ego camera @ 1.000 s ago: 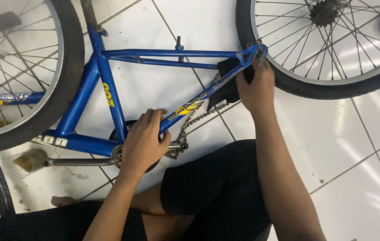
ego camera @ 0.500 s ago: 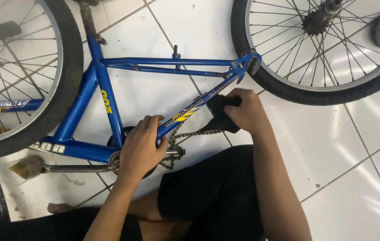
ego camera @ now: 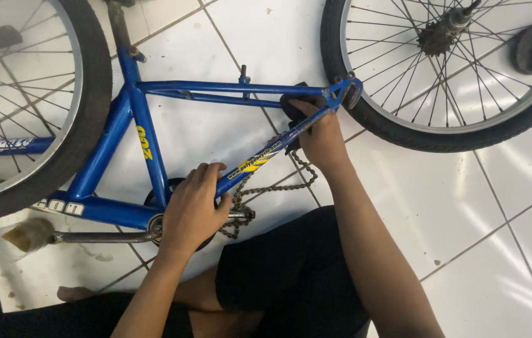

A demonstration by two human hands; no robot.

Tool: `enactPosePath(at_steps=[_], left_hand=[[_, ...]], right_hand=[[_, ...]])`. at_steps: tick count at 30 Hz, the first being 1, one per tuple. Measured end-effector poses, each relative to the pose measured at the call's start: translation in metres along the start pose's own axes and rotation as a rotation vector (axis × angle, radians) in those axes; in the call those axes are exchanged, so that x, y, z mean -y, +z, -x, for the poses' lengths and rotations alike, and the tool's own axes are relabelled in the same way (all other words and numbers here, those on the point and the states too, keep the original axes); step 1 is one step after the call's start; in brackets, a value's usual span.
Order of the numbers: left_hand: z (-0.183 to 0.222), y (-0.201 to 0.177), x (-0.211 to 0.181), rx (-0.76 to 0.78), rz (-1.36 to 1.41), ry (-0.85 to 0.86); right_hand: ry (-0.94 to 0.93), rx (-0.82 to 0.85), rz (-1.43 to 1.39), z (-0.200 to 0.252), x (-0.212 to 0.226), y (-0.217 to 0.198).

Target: The person is cleaning the bicycle frame and preparing to reinstall the front wheel and fork assembly.

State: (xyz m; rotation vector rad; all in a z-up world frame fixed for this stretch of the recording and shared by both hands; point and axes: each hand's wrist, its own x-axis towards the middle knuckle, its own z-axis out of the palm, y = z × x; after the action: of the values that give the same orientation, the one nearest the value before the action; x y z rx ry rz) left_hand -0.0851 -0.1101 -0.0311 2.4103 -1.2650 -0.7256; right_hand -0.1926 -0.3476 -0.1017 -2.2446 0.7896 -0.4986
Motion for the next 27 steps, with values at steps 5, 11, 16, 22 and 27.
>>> enactPosePath(at_steps=[5,11,16,22,27], left_hand=[[-0.001,0.001,0.002,-0.016,0.020,0.018],[0.000,-0.003,0.002,0.018,0.017,0.008],[0.000,-0.004,0.002,0.011,0.008,0.004],[0.002,-0.006,0.005,0.009,0.016,0.036],[0.001,-0.008,0.008,0.031,0.015,0.053]], right_hand=[[0.103,-0.072,0.164,-0.005,0.009,-0.025],[0.041,-0.108,0.161,-0.002,-0.047,0.016],[-0.047,0.081,-0.151,-0.015,0.012,0.026],[-0.127,0.171,-0.065,-0.026,0.021,0.030],[0.089,0.028,0.416,-0.019,-0.020,0.009]])
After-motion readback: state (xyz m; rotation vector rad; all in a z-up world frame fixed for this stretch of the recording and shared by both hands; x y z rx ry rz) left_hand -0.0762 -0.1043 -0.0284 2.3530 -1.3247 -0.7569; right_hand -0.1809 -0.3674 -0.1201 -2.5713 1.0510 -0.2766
